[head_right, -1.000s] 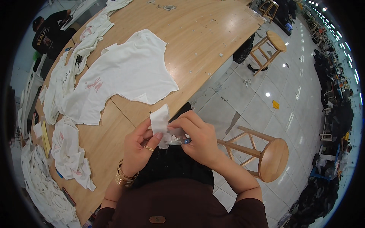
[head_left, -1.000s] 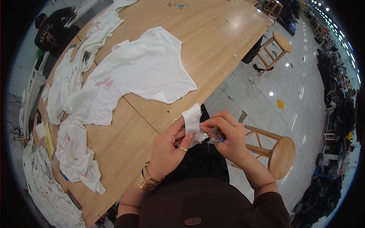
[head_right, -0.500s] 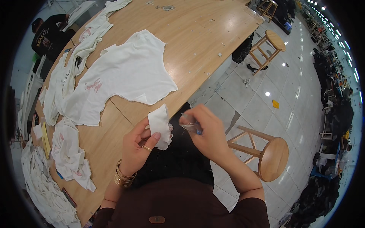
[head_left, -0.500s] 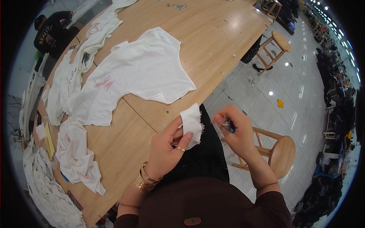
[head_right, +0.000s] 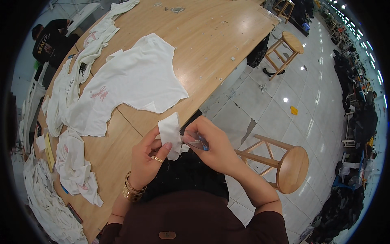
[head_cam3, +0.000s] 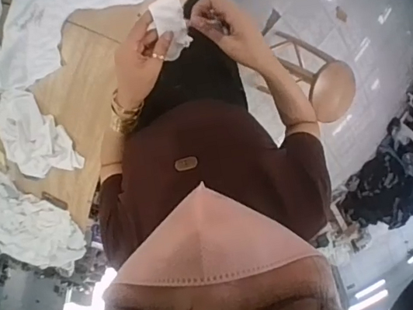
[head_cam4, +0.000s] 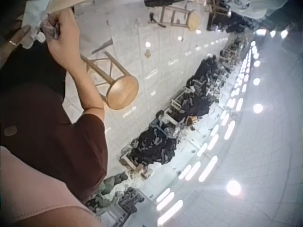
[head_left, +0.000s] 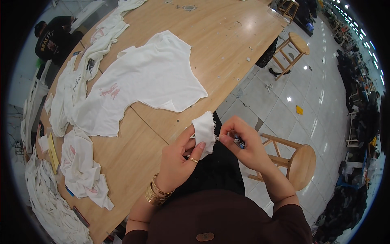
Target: Trimming excess threads from white fabric pieces using a small pair of snips.
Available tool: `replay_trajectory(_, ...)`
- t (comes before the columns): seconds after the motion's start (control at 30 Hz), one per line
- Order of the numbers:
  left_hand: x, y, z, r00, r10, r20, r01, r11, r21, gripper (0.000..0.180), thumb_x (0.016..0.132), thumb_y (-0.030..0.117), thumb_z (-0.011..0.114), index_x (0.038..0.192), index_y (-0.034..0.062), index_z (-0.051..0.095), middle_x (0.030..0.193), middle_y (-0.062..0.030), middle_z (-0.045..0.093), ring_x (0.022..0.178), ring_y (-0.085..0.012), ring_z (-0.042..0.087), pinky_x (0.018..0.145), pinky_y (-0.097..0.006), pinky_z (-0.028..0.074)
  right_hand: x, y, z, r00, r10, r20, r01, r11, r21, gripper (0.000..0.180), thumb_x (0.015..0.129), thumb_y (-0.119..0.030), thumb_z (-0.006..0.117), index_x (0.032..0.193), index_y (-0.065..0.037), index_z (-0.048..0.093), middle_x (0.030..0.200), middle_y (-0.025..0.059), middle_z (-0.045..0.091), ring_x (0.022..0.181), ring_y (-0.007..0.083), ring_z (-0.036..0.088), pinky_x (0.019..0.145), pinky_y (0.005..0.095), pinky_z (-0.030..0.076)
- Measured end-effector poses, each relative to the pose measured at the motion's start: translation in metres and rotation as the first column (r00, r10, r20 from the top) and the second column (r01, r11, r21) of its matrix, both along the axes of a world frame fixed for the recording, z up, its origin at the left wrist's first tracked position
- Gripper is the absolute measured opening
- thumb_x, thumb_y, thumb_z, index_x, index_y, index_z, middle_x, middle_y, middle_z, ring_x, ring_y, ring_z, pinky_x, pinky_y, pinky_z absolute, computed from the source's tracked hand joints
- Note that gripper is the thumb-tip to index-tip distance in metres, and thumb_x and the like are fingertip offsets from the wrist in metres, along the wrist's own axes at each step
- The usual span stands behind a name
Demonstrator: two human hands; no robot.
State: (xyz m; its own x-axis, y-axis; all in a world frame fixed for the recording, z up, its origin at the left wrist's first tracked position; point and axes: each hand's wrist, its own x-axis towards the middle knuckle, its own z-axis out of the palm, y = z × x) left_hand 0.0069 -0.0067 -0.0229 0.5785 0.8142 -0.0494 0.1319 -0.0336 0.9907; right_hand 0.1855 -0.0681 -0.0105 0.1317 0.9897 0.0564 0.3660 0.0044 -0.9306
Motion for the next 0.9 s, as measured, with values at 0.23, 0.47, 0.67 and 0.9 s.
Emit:
replay_trajectory(0.23, 0.002, -0.001, -0.001, 0.998, -0.042, 0.042, 0.045, 0.996, -0.081, 0.046, 0.085, 0.003, 0.057, 0.128, 0.0008, 0.043, 0.081, -0.0101, 0.067, 0.071, -0.0057, 0.058, 0.065, -0.022, 0.048, 0.001, 0.0, -0.007, 0.936, 0.18, -0.301, -0.164, 0.983, 0.078, 0.007, 0.086, -0.003, 0.054, 0.088, -0.004, 0.048, 0.088, 0.0031, 0.05, 0.076, 0.0099, 0.045, 0.069, 0.0221, 0.039)
replay_trajectory(0.47, -0.003, 0.006, 0.007, 0.966, -0.213, -0.148, 0.206, 0.977, -0.06, 0.044, 0.084, 0.002, 0.057, 0.127, 0.001, 0.046, 0.082, -0.0091, 0.067, 0.075, -0.008, 0.06, 0.068, -0.023, 0.048, 0.019, -0.008, -0.008, 0.882, 0.246, -0.401, -0.296, 0.953, -0.068, 0.002, 0.09, -0.005, 0.05, 0.091, -0.005, 0.048, 0.087, 0.0009, 0.051, 0.08, 0.0095, 0.047, 0.075, 0.0242, 0.04)
replay_trajectory(0.67, 0.002, 0.009, -0.007, 0.965, -0.262, 0.003, 0.256, 0.94, -0.227, 0.033, 0.087, 0.005, 0.057, 0.119, -0.0003, 0.052, 0.085, -0.0076, 0.066, 0.078, -0.0088, 0.06, 0.071, -0.023, 0.047, 0.018, -0.012, -0.008, 0.879, 0.153, -0.451, -0.237, 0.962, -0.136, 0.003, 0.089, -0.005, 0.052, 0.09, -0.004, 0.049, 0.085, 0.0007, 0.052, 0.082, 0.0093, 0.049, 0.077, 0.025, 0.041)
replay_trajectory(0.9, 0.004, 0.009, -0.01, 0.97, -0.16, 0.185, 0.233, 0.832, -0.503, 0.015, 0.087, 0.01, 0.06, 0.096, -0.0013, 0.061, 0.085, -0.0011, 0.063, 0.077, -0.0061, 0.057, 0.07, -0.022, 0.047, 0.016, -0.012, 0.006, 0.942, 0.281, -0.181, -0.287, 0.958, -0.009, 0.013, 0.083, -0.011, 0.062, 0.091, -0.005, 0.054, 0.082, 0.0013, 0.054, 0.073, 0.0113, 0.051, 0.067, 0.0235, 0.04)
